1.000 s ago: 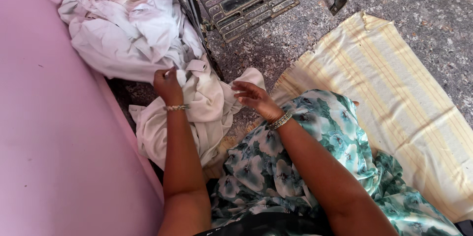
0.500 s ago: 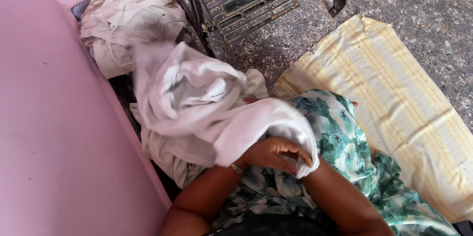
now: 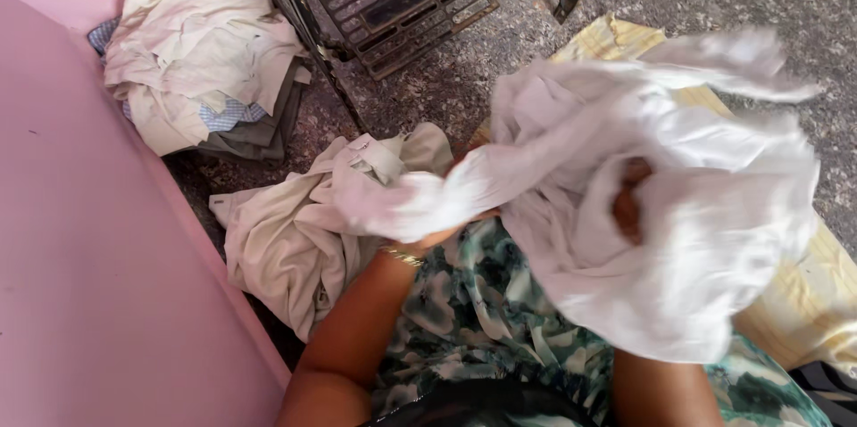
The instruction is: The person folds a white shirt on a mat on the floor, smoothing the fabric by hand and tucking the sleeves and sides to create a flat rectangle.
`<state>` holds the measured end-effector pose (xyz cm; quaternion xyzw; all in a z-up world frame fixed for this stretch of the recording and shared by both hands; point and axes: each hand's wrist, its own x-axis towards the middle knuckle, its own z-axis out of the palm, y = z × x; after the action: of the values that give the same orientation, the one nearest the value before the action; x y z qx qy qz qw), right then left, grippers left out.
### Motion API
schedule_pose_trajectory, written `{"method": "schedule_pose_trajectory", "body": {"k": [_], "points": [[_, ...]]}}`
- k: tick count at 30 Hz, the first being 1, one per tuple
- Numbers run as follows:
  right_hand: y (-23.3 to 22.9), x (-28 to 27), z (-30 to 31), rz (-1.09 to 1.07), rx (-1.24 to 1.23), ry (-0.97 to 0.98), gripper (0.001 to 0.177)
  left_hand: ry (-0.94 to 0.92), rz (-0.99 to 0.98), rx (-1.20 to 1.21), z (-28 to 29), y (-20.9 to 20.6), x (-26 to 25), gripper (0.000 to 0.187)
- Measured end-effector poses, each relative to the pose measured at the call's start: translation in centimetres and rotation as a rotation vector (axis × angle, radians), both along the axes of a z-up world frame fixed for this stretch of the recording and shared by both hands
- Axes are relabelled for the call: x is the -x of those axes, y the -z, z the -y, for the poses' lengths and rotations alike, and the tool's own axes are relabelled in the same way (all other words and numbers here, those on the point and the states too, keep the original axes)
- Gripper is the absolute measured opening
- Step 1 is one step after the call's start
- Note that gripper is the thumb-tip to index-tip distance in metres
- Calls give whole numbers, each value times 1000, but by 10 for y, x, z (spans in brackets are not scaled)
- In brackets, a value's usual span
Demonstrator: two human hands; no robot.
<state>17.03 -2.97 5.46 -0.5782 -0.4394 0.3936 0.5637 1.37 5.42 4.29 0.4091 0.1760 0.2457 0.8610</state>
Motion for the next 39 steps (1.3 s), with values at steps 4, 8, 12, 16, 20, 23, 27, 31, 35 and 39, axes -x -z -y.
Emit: {"method": "schedule_pose_trajectory", "body": {"k": [4, 8, 12, 16, 20, 23, 27, 31, 35, 39], "points": [[-2, 1, 25, -36, -4, 30, 101, 95, 27, 15, 51, -13, -67, 21], [-4, -13, 59, -53, -10, 116, 99, 173, 23, 35, 98, -18, -113, 22], [-4, -46, 131, -46, 11, 292, 96, 293, 15, 49, 147, -12, -147, 23], [-7, -72, 211, -28, 20, 512, 94, 452, 17, 71, 199, -8, -178, 23], [-8, -84, 260, -21, -41, 717, 91, 614, -5, 35, 235, -6, -191, 24], [-11, -100, 277, -1, -108, 839, 90, 700, -21, -2, 246, -5, -199, 25], [-31, -166, 284, 76, -230, 979, 87, 785, 0, -61, 236, -11, -219, 26], [-52, -209, 318, 110, -283, 1074, 85, 764, 25, -84, 199, -19, -245, 26], [-40, -191, 325, 168, -225, 1046, 83, 705, 26, -71, 173, -25, -274, 27], [-15, -148, 300, 267, -114, 915, 81, 783, 22, -88, 169, -22, -292, 28]]}}
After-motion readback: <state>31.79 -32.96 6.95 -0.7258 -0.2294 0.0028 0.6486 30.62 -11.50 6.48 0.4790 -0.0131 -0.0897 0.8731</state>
